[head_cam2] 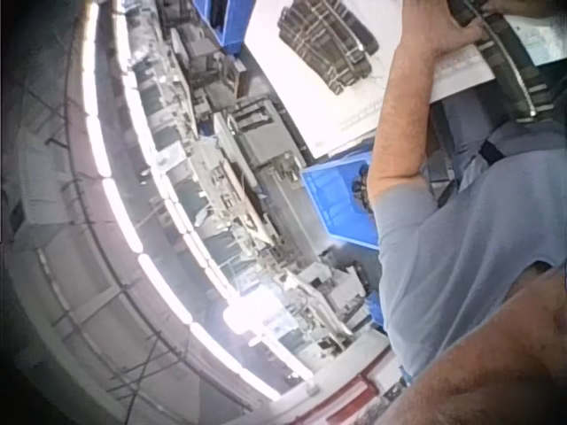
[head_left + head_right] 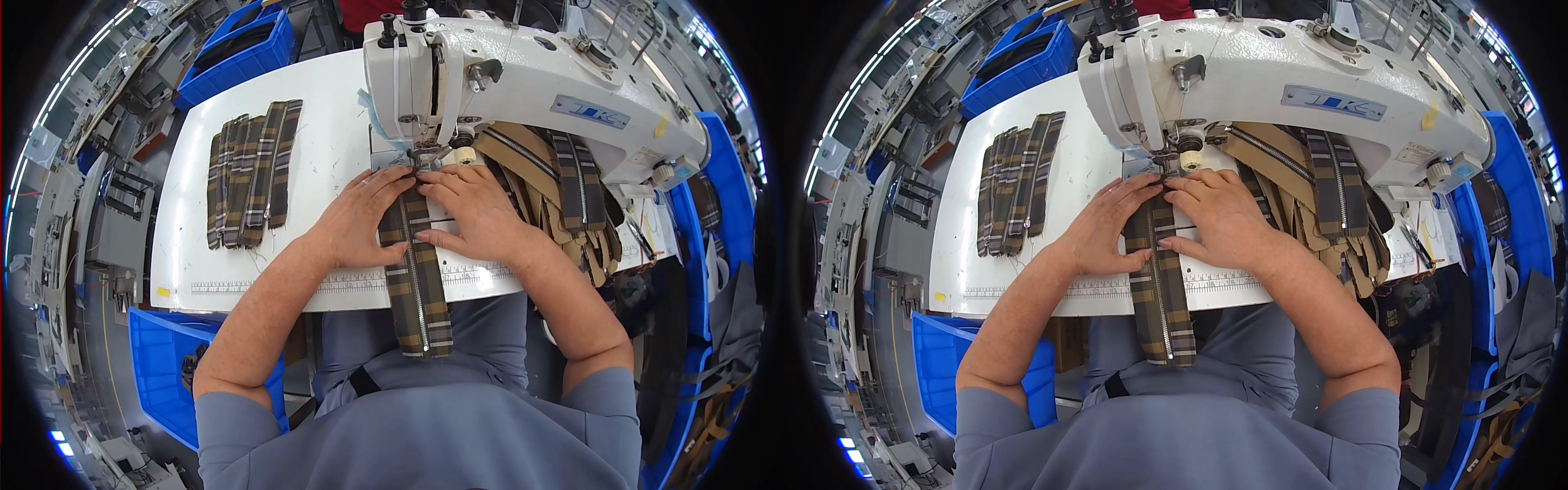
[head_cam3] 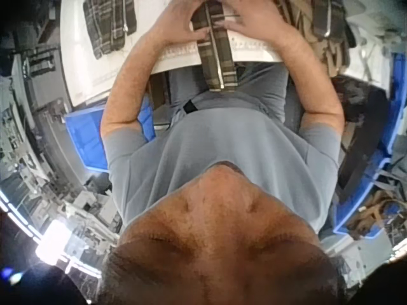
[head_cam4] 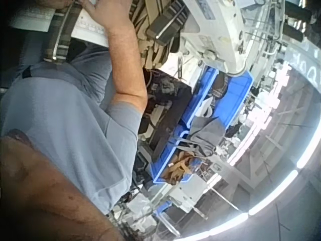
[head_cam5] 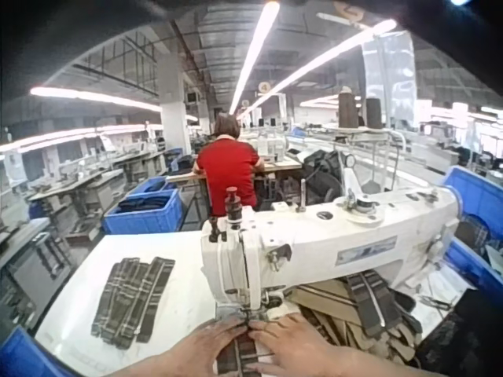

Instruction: The person sews fabric pieces and leather strips together using an industrial sewing machine.

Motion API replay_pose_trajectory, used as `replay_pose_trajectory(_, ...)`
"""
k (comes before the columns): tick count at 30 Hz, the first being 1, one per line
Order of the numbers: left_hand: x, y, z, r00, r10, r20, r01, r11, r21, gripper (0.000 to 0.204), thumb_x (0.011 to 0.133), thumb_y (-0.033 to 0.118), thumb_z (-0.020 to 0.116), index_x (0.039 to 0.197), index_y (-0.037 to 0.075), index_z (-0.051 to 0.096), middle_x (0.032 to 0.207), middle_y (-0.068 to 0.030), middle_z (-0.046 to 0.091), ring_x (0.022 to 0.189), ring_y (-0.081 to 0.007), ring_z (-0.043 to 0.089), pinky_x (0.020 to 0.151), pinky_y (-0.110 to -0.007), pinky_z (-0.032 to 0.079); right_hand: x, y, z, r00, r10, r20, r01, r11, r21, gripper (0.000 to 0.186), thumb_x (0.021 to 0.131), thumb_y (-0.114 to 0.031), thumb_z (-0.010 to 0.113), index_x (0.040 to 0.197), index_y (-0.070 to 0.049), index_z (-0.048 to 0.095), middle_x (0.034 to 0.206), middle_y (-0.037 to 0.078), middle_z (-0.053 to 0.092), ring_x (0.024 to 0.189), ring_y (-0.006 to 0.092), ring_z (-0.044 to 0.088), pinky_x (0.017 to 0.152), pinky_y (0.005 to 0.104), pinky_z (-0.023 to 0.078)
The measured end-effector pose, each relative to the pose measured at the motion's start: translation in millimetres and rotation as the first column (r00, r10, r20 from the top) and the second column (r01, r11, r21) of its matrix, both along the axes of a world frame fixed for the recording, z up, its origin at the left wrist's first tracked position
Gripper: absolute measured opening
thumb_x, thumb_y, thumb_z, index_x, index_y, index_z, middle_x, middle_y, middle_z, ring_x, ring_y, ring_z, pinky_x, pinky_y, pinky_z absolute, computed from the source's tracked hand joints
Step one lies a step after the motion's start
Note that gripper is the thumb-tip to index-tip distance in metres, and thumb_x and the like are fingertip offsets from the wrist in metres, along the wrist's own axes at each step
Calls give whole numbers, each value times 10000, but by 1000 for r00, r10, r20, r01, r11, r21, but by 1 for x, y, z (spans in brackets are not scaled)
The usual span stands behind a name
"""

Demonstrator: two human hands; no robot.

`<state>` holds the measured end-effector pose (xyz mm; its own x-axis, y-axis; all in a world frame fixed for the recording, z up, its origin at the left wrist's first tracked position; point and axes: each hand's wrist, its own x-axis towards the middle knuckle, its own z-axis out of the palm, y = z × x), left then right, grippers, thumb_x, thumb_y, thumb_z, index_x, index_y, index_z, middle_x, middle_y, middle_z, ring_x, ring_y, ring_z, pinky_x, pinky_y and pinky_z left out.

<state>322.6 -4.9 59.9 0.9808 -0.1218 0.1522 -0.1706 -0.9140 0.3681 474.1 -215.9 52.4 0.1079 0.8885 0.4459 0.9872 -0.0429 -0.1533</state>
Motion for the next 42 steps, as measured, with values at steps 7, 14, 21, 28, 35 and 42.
replay_pose_trajectory(7, 8, 6, -5, 1000, -14, 3, 14, 999, -42, 887, 754, 341, 797, 1515, 8, 487, 1628, -175, 431, 1503, -354, 433, 1287, -529, 290, -1, 3, -1, 999, -36, -27, 36, 999, 6, 632, 872, -518, 763, 1259, -23, 697, 1345, 104, 666, 1172, 297, 583, 1048, 463, 421)
replay_pose_trajectory(14, 9, 10, -7, 999, -12, 32, 13, 999, -53, 884, 755, 376, 791, 1516, 29, 504, 1622, -165, 450, 1515, -347, 427, 1286, -564, 269, -2, 5, -1, 998, -55, -3, 55, 998, 15, 653, 873, -523, 752, 1272, -9, 691, 1343, 100, 668, 1135, 295, 583, 1026, 455, 425)
replay_pose_trajectory(21, 9, 7, -8, 996, 22, 89, -36, 987, 155, 988, 732, 581, 848, 1519, 68, 542, 1632, -131, 461, 1540, -343, 400, 1279, -613, 240, -2, 5, -1, 998, -68, -17, 68, 998, 8, 649, 863, -506, 749, 1286, -17, 689, 1347, 92, 665, 1142, 299, 583, 1040, 453, 423)
replay_pose_trajectory(28, 11, 5, -10, 998, 40, 42, -35, 993, -109, 960, 760, 566, 859, 1522, 69, 552, 1623, -153, 484, 1525, -349, 429, 1288, -611, 242, -2, 5, -2, 997, -71, -30, 71, 997, 2, 641, 867, -477, 742, 1314, -22, 675, 1353, 93, 664, 1155, 301, 580, 1046, 460, 427)
replay_pose_trajectory(35, 11, 5, -6, 997, 48, 58, -48, 999, -13, 876, 777, 526, 865, 1471, 60, 603, 1581, -140, 536, 1513, -324, 453, 1294, -611, 234, -3, 4, -1, 997, -70, -7, 70, 997, -8, 644, 860, -461, 739, 1323, -19, 671, 1370, 94, 663, 1156, 300, 578, 1054, 465, 428)
replay_pose_trajectory(42, 11, 6, -9, 996, 67, 62, -63, 996, -58, 785, 794, 475, 868, 1414, 46, 651, 1549, -137, 572, 1491, -322, 483, 1285, -605, 266, -4, 6, -3, 996, -84, 9, 84, 996, 1, 629, 876, -458, 726, 1326, -21, 674, 1365, 102, 667, 1154, 302, 580, 1051, 458, 428)
